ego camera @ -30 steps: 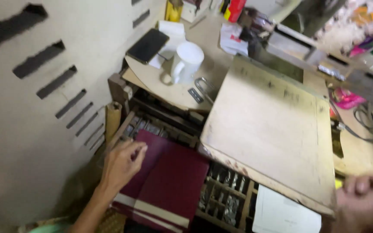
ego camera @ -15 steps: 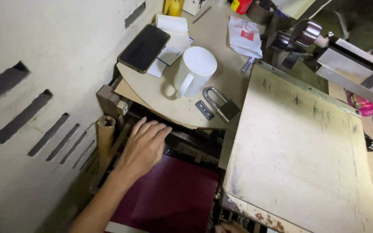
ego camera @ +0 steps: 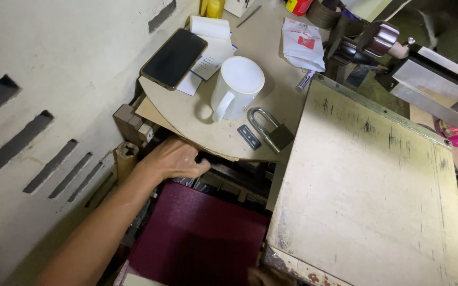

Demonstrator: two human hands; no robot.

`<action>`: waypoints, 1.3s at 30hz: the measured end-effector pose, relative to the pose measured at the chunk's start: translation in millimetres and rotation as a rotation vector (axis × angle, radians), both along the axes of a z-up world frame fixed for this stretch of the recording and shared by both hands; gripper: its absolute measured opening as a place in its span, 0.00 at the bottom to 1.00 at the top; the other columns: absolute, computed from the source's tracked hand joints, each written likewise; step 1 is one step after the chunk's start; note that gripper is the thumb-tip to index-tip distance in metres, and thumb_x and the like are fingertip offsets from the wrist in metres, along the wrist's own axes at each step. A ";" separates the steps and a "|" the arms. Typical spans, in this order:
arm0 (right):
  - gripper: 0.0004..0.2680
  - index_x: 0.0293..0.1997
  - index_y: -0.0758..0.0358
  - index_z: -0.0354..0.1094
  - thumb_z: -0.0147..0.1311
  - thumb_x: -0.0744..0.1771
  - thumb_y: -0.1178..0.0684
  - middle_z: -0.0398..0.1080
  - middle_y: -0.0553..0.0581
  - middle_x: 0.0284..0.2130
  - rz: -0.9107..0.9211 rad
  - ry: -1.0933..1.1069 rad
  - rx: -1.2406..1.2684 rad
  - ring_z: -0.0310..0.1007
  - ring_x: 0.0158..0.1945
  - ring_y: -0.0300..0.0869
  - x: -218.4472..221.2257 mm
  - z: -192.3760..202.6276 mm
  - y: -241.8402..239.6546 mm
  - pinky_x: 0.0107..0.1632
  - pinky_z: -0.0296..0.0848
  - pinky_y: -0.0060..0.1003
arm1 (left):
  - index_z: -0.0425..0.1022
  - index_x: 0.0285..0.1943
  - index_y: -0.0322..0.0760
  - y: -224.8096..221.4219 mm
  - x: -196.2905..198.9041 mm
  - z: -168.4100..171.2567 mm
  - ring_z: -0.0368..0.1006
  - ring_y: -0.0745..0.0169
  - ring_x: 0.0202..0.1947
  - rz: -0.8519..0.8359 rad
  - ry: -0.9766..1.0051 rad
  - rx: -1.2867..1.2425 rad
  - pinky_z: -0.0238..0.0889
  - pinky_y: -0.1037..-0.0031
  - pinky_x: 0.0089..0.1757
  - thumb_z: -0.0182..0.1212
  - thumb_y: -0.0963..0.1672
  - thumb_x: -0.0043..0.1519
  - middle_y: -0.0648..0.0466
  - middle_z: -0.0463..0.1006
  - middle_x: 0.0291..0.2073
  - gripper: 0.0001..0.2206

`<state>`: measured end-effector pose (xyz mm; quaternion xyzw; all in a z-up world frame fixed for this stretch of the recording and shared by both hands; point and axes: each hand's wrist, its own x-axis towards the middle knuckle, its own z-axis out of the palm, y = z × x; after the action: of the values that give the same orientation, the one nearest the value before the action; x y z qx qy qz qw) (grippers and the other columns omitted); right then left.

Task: Arranging individual metal type characters into a printing chase for letterpress printing.

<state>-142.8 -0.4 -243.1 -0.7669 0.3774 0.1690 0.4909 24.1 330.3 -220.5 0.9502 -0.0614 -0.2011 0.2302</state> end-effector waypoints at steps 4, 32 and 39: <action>0.13 0.54 0.31 0.81 0.52 0.66 0.38 0.72 0.39 0.62 0.745 -0.581 -0.560 0.66 0.67 0.33 22.4 73.7 36.4 0.72 0.55 0.38 | 0.54 0.20 0.51 -2.4 -8.7 -2.2 0.43 0.72 0.13 -0.052 -0.095 -0.018 0.43 0.74 0.19 0.50 0.55 0.63 0.65 0.51 0.13 0.20; 0.09 0.46 0.68 0.66 0.44 0.64 0.61 0.64 0.58 0.23 1.446 -0.919 -0.484 0.65 0.25 0.48 207.5 -9.5 68.3 0.24 0.61 0.39 | 0.81 0.31 0.29 24.8 0.3 -55.8 0.79 0.35 0.34 -0.111 -0.377 0.009 0.72 0.50 0.38 0.54 0.53 0.48 0.37 0.81 0.27 0.22; 0.11 0.19 0.61 0.61 0.43 0.66 0.58 0.55 0.53 0.09 1.343 -0.813 -0.546 0.52 0.14 0.42 202.7 0.1 81.4 0.18 0.49 0.33 | 0.83 0.33 0.30 26.0 8.7 -57.2 0.81 0.38 0.38 -0.110 -0.253 0.116 0.72 0.52 0.41 0.51 0.56 0.49 0.39 0.83 0.30 0.26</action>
<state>59.9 80.9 -243.0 -0.9224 -0.3395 0.0382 0.1803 32.8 356.3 -277.7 0.9749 -0.1300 -0.0952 0.1539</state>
